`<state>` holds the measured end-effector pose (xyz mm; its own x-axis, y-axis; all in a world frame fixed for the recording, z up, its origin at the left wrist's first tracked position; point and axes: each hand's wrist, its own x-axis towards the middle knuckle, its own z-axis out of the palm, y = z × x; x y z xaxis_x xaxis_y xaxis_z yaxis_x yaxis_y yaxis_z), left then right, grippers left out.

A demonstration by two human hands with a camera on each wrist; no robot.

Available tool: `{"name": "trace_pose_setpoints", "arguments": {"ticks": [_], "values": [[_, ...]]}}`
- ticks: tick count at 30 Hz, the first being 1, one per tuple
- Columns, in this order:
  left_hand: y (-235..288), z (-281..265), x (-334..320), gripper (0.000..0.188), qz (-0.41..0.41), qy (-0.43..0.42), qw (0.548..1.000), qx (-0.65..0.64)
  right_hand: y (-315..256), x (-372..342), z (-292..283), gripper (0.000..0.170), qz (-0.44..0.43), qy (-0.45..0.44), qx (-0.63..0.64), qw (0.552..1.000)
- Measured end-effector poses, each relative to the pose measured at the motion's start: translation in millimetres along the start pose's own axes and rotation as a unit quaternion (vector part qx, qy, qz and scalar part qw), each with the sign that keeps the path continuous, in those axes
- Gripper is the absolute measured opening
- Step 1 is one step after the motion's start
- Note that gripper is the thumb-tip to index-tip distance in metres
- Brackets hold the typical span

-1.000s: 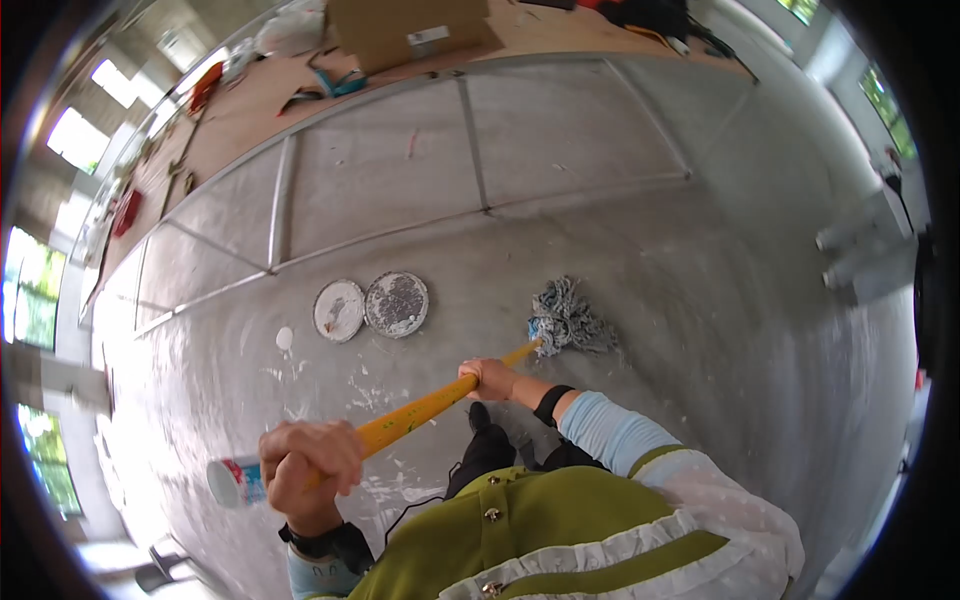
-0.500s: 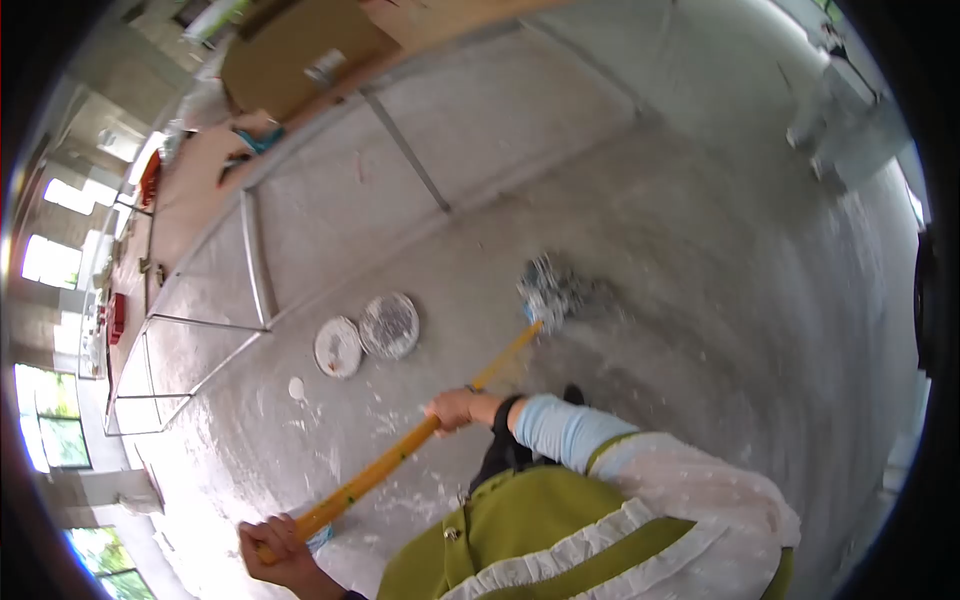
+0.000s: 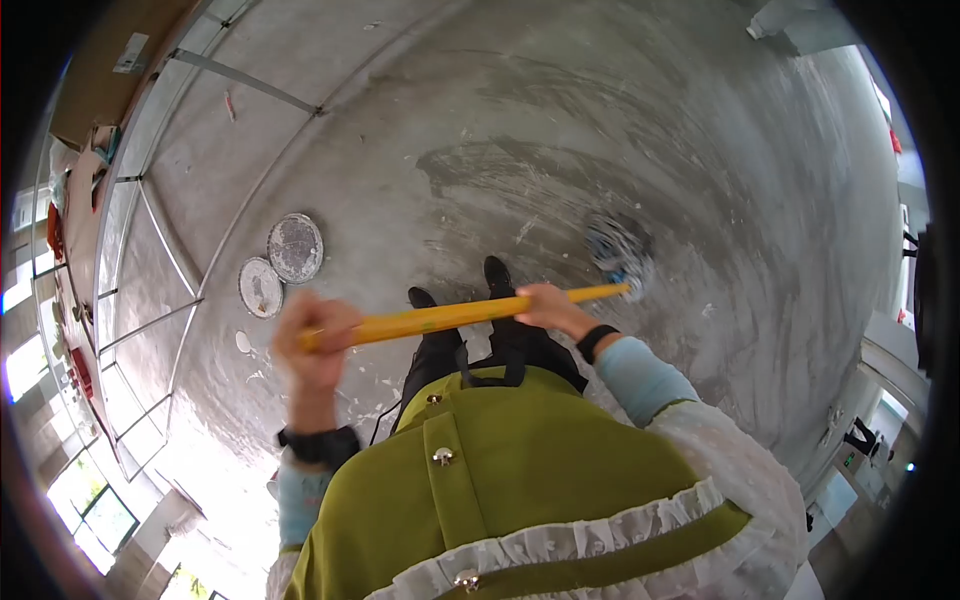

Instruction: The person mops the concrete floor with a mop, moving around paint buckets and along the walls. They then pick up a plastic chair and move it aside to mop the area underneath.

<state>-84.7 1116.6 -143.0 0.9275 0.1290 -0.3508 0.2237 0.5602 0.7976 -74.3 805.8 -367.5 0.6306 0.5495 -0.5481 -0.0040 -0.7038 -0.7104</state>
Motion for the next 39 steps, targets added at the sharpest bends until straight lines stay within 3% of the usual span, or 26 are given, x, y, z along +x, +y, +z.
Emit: {"name": "trace_pose_setpoints", "arguments": {"ticks": [2, 3, 4, 6, 8, 10, 13, 18, 20, 22, 24, 29, 32, 35, 39], "values": [[-55.8, 25.8, 21.4, 0.037, -0.016, -0.105, 0.994, 0.005, 76.8, -32.1, 9.6, 0.026, 0.059, 0.016, -0.004, 0.998], [-73.6, 44.4, 24.9, 0.035, -0.079, -0.108, 0.991, 0.029, 93.4, -55.4, 0.6, 0.022, 0.074, 0.015, 0.025, 0.997], [-87.0, 56.8, 27.5, 0.029, -0.072, -0.178, 0.972, 0.138, 112.1, -73.6, 0.2, 0.019, 0.097, 0.004, 0.041, 0.994], [-96.2, 77.2, 32.0, 0.024, -0.217, -0.240, 0.944, 0.069, 142.8, -102.6, 6.6, 0.014, 0.094, 0.001, 0.051, 0.994], [-103.9, 79.7, 34.9, 0.024, -0.244, -0.289, 0.924, 0.061, 141.0, -111.3, 13.8, 0.012, 0.062, 0.008, 0.042, 0.997], [-100.6, 73.8, 37.9, 0.026, -0.243, -0.295, 0.923, 0.046, 122.3, -113.8, 12.6, 0.011, 0.176, 0.009, 0.073, 0.982], [-75.9, 60.4, 41.4, 0.025, -0.226, -0.300, 0.926, 0.035, 88.7, -92.4, 16.1, 0.009, 0.185, -0.009, 0.144, 0.972], [8.4, 3.6, 42.3, 0.026, -0.135, -0.211, 0.968, -0.015, 13.7, -16.6, 24.9, 0.019, 0.083, -0.039, 0.093, 0.991], [48.1, -37.4, 31.1, 0.028, 0.046, -0.201, 0.969, 0.135, -34.5, 20.0, 34.3, 0.016, 0.036, -0.047, 0.058, 0.997], [85.7, -80.2, 11.9, 0.036, 0.135, -0.123, 0.977, 0.110, -96.1, 54.7, 48.4, 0.013, -0.022, -0.040, 0.008, 0.999], [131.2, -136.7, -17.5, 0.036, 0.144, -0.091, 0.984, 0.046, -166.1, 93.3, 65.0, 0.014, -0.088, -0.047, -0.076, 0.992], [213.9, -251.8, -131.0, 0.031, 0.251, 0.170, 0.953, 0.010, -316.3, 195.4, 154.7, 0.011, -0.274, -0.097, -0.234, 0.928], [230.2, -290.2, -193.4, 0.030, 0.288, 0.293, 0.911, -0.018, -394.7, 235.4, 209.9, 0.015, -0.322, -0.080, -0.238, 0.913], [217.9, -311.6, -219.1, 0.030, 0.327, 0.335, 0.881, 0.064, -428.7, 285.4, 266.4, 0.018, -0.403, -0.018, -0.182, 0.897], [196.1, -321.6, -211.1, 0.030, 0.359, 0.365, 0.838, 0.186, -462.3, 332.0, 297.4, 0.018, -0.441, 0.019, -0.145, 0.886]]}}
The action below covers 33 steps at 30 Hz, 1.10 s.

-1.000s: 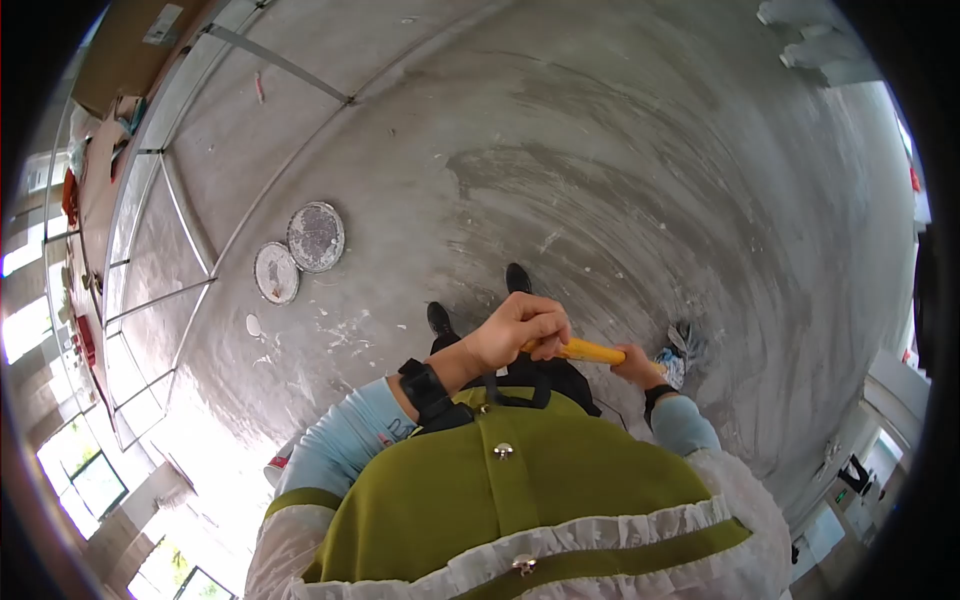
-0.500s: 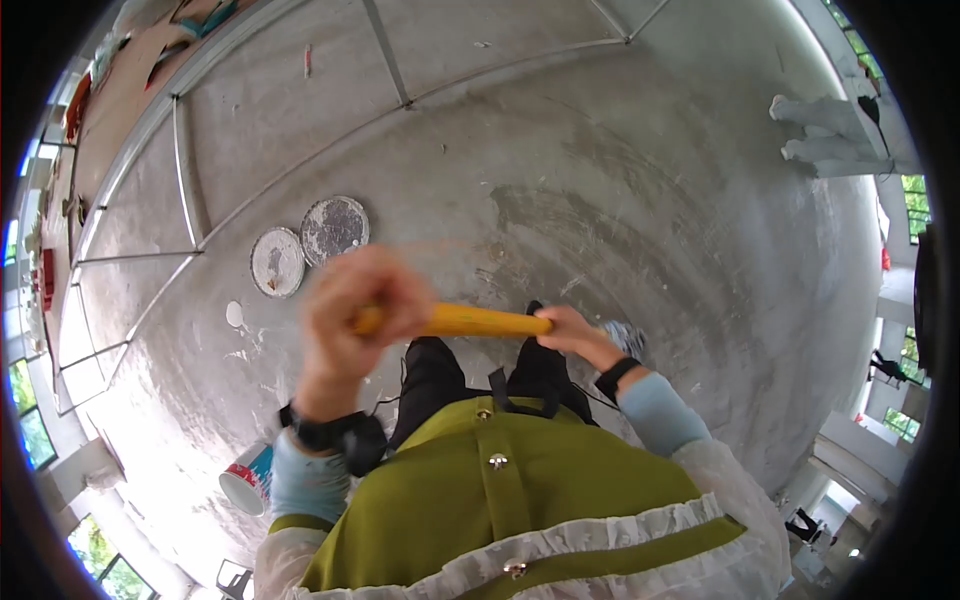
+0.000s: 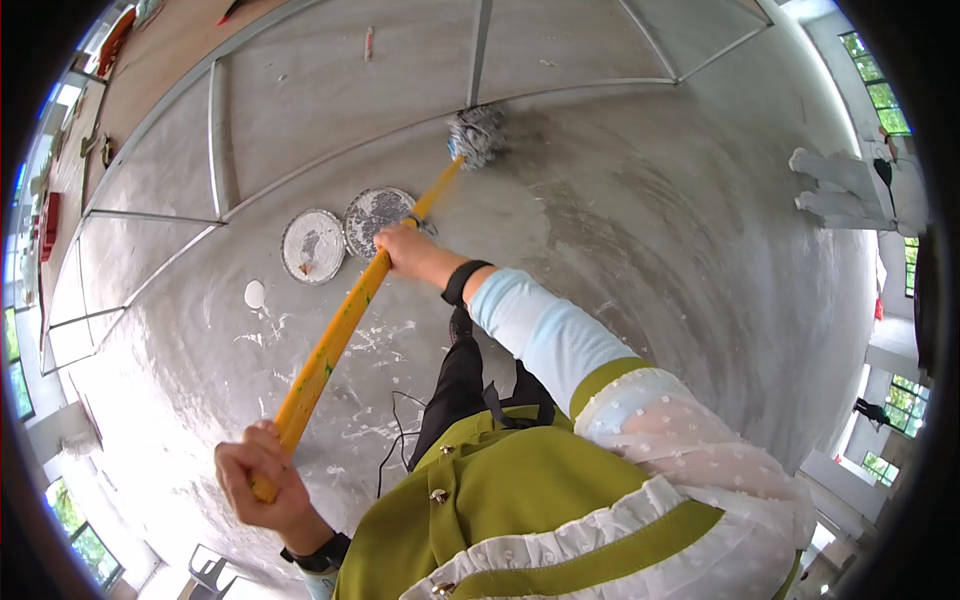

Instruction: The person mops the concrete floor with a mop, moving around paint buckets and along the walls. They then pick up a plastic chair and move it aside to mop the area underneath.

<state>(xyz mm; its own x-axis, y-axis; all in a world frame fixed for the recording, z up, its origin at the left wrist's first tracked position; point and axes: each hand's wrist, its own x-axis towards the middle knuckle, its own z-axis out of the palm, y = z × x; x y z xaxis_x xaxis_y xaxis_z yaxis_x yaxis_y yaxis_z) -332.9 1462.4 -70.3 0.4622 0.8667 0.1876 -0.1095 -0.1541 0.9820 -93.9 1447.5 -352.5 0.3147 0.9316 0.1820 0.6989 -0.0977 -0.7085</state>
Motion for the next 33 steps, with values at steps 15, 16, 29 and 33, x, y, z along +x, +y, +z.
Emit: {"name": "trace_pose_setpoints", "arguments": {"ticks": [15, 16, 29, 33], "values": [[65.2, 21.6, -17.0, 0.030, -0.012, -0.096, 0.994, -0.049, -48.9, -148.8, -62.6, 0.012, 0.112, -0.031, -0.006, 0.993], [68.5, 31.1, -18.4, 0.031, 0.000, -0.126, 0.989, -0.080, -56.1, -174.9, -66.9, 0.012, 0.131, -0.030, 0.002, 0.991], [-61.6, 214.8, -188.2, 0.023, -0.377, -0.529, 0.751, -0.121, -48.2, -597.2, -44.1, 0.017, 0.462, 0.030, 0.322, 0.826], [-81.8, 218.4, -232.7, 0.017, -0.389, -0.641, 0.654, -0.100, -69.4, -649.2, -32.3, 0.022, 0.542, -0.122, 0.192, 0.809]]}}
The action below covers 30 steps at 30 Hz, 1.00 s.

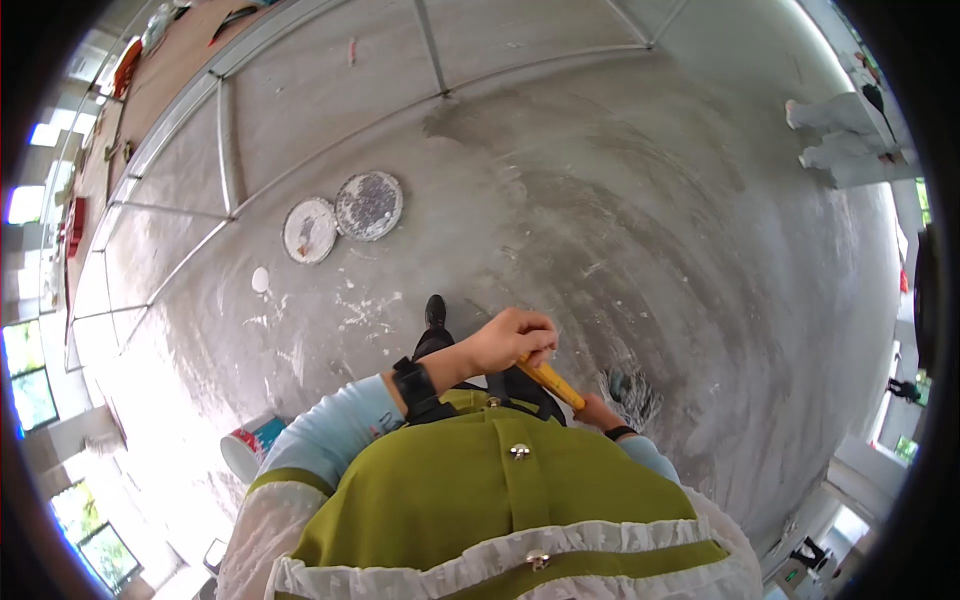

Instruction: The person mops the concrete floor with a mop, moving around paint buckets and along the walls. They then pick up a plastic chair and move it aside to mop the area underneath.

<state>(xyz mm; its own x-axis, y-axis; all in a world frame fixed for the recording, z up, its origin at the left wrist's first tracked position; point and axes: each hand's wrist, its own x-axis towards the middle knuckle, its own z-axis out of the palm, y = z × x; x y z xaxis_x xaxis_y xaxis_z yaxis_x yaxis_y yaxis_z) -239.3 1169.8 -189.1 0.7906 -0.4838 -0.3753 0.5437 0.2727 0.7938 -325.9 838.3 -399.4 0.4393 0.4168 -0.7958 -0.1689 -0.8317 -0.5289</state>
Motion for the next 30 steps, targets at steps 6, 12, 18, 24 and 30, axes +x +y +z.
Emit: {"name": "trace_pose_setpoints", "arguments": {"ticks": [6, 12, 18, 24, 30], "values": [[5.5, -27.2, -17.9, 0.018, 0.011, 0.080, 0.994, -0.077, -22.4, 11.3, 1.6, 0.019, -0.048, -0.043, -0.056, 0.996], [55.0, -101.6, -116.2, 0.018, 0.131, 0.185, 0.964, -0.139, -161.7, 64.7, -4.6, 0.023, -0.084, -0.144, -0.060, 0.984], [101.1, -169.2, -323.4, 0.026, 0.300, 0.400, 0.862, -0.085, -385.8, 107.3, 66.2, 0.021, -0.284, -0.099, -0.317, 0.899], [100.9, -172.7, -475.5, 0.033, 0.444, 0.523, 0.726, 0.036, -551.9, 149.0, 159.5, 0.016, -0.390, -0.004, -0.344, 0.854], [73.9, -178.5, -477.0, 0.010, 0.440, 0.510, 0.731, 0.109, -601.1, 180.6, 208.2, 0.019, -0.476, 0.130, -0.200, 0.846]]}}
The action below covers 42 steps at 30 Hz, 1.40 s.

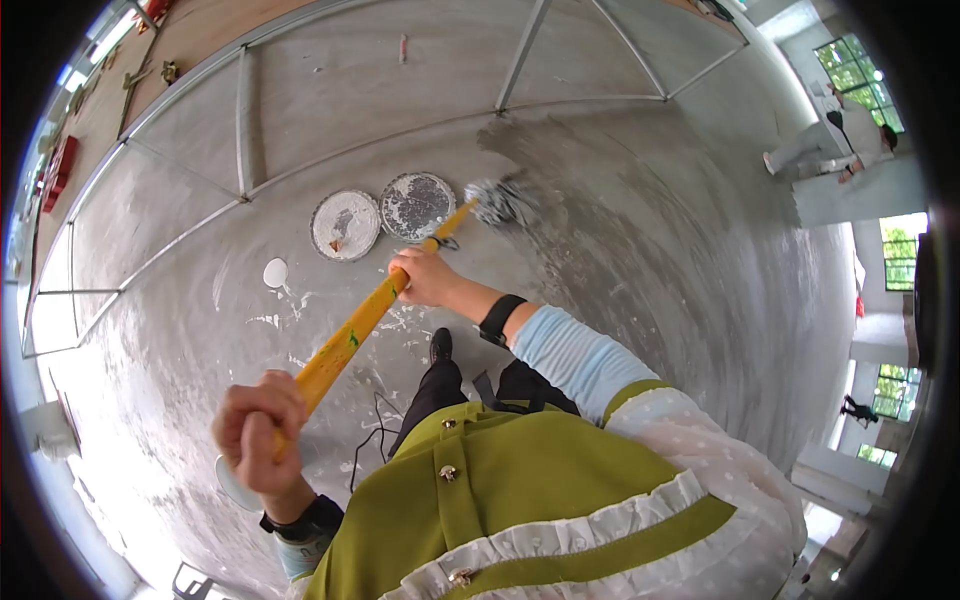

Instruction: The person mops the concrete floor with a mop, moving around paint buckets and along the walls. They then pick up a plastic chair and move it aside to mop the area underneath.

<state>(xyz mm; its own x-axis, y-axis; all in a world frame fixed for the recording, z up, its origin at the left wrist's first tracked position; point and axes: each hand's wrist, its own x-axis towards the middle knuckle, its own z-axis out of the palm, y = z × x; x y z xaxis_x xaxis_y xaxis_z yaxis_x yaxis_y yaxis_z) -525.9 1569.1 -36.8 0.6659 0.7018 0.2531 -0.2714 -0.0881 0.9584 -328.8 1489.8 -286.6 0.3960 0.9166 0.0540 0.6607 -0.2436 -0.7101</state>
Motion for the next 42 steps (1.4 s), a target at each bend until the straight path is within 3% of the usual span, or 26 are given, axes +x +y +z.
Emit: {"name": "trace_pose_setpoints", "arguments": {"ticks": [2, 5, 8, 9, 13, 15, 17, 19, 20, 22, 23, 26, 28, 29, 31, 33, 34, 35, 36, 37, 39, 40, 41, 42], "values": [[-9.3, -4.1, -0.4, 0.011, -0.004, -0.083, 0.996, 0.024, 6.6, 4.3, 6.1, 0.023, -0.026, 0.063, -0.022, 0.997], [-16.3, 3.7, 2.7, 0.017, 0.052, -0.171, 0.983, 0.036, 21.5, 7.5, 9.1, 0.022, -0.042, 0.058, -0.029, 0.997], [-14.2, 11.9, 2.1, 0.026, 0.042, -0.224, 0.974, -0.001, 24.8, 1.4, 0.6, 0.022, -0.021, 0.032, -0.035, 0.999], [-15.5, 13.3, 1.4, 0.028, 0.068, -0.258, 0.964, -0.004, 27.1, -0.9, 0.4, 0.020, -0.053, 0.060, -0.052, 0.995], [-4.8, 33.7, -9.6, 0.026, 0.097, -0.282, 0.954, 0.028, 26.7, -18.2, -11.9, 0.014, -0.027, 0.043, -0.046, 0.998], [8.9, 47.4, -13.8, 0.027, 0.121, -0.199, 0.972, 0.037, 21.0, -28.2, -18.7, 0.015, -0.016, 0.054, -0.012, 0.998], [33.8, 59.0, -21.6, 0.030, 0.175, -0.174, 0.968, 0.044, 6.4, -52.9, -27.8, 0.019, -0.043, 0.090, -0.014, 0.995], [56.9, 75.5, -34.1, 0.032, 0.205, -0.135, 0.969, 0.039, -16.7, -93.1, -48.2, 0.019, 0.016, 0.103, 0.023, 0.994], [72.0, 89.9, -37.6, 0.029, 0.226, -0.206, 0.951, -0.034, -22.4, -114.0, -55.7, 0.019, 0.027, 0.122, 0.014, 0.992], [80.8, 108.8, -50.5, 0.028, 0.262, -0.243, 0.933, -0.051, -30.4, -159.2, -68.8, 0.020, 0.108, 0.072, 0.043, 0.991], [83.1, 114.8, -56.1, 0.028, 0.264, -0.260, 0.926, -0.068, -34.7, -183.8, -72.0, 0.020, 0.122, 0.091, 0.036, 0.988], [87.8, 141.7, -82.1, 0.024, 0.214, -0.374, 0.885, -0.177, -47.2, -264.1, -70.7, 0.020, 0.183, 0.106, 0.093, 0.973], [86.9, 177.2, -117.1, 0.030, 0.168, -0.295, 0.939, -0.049, -51.7, -324.6, -62.9, 0.022, 0.232, 0.115, 0.114, 0.959], [80.9, 189.2, -120.9, 0.028, 0.170, -0.400, 0.897, -0.077, -49.6, -356.5, -56.0, 0.024, 0.242, 0.135, 0.136, 0.951], [80.0, 223.2, -143.5, 0.014, 0.040, -0.460, 0.877, -0.135, -47.8, -417.9, -48.0, 0.027, 0.236, 0.213, 0.135, 0.938], [94.4, 265.2, -175.6, 0.010, -0.026, -0.529, 0.843, -0.093, -55.3, -476.2, -48.5, 0.028, 0.308, 0.242, 0.176, 0.903], [99.5, 280.8, -179.7, 0.005, -0.027, -0.621, 0.783, -0.039, -56.3, -501.5, -43.0, 0.027, 0.326, 0.281, 0.166, 0.887], [108.5, 297.6, -189.6, 0.008, 0.028, -0.686, 0.727, 0.005, -61.0, -523.9, -37.3, 0.026, 0.344, 0.318, 0.158, 0.870], [123.1, 315.1, -200.3, 0.020, 0.210, -0.715, 0.667, -0.008, -67.3, -545.3, -30.1, 0.024, 0.339, 0.391, 0.171, 0.838], [136.2, 333.0, -212.7, 0.012, 0.354, -0.713, 0.601, -0.075, -77.1, -563.8, -27.6, 0.023, 0.333, 0.460, 0.183, 0.802], [155.6, 350.5, -242.0, 0.012, 0.355, -0.756, 0.493, -0.244, -91.4, -589.6, -26.3, 0.018, 0.291, 0.594, 0.197, 0.724], [164.4, 355.5, -253.7, 0.012, 0.328, -0.784, 0.429, -0.307, -90.7, -610.5, -18.8, 0.018, 0.399, 0.525, 0.025, 0.751], [170.9, 357.2, -265.4, 0.011, 0.295, -0.804, 0.363, -0.367, -113.5, -621.8, -32.0, 0.015, 0.378, 0.611, 0.103, 0.688], [175.2, 353.4, -278.6, 0.011, 0.284, -0.806, 0.367, -0.368, -145.3, -618.4, -66.4, 0.011, 0.363, 0.661, 0.101, 0.649]]}}
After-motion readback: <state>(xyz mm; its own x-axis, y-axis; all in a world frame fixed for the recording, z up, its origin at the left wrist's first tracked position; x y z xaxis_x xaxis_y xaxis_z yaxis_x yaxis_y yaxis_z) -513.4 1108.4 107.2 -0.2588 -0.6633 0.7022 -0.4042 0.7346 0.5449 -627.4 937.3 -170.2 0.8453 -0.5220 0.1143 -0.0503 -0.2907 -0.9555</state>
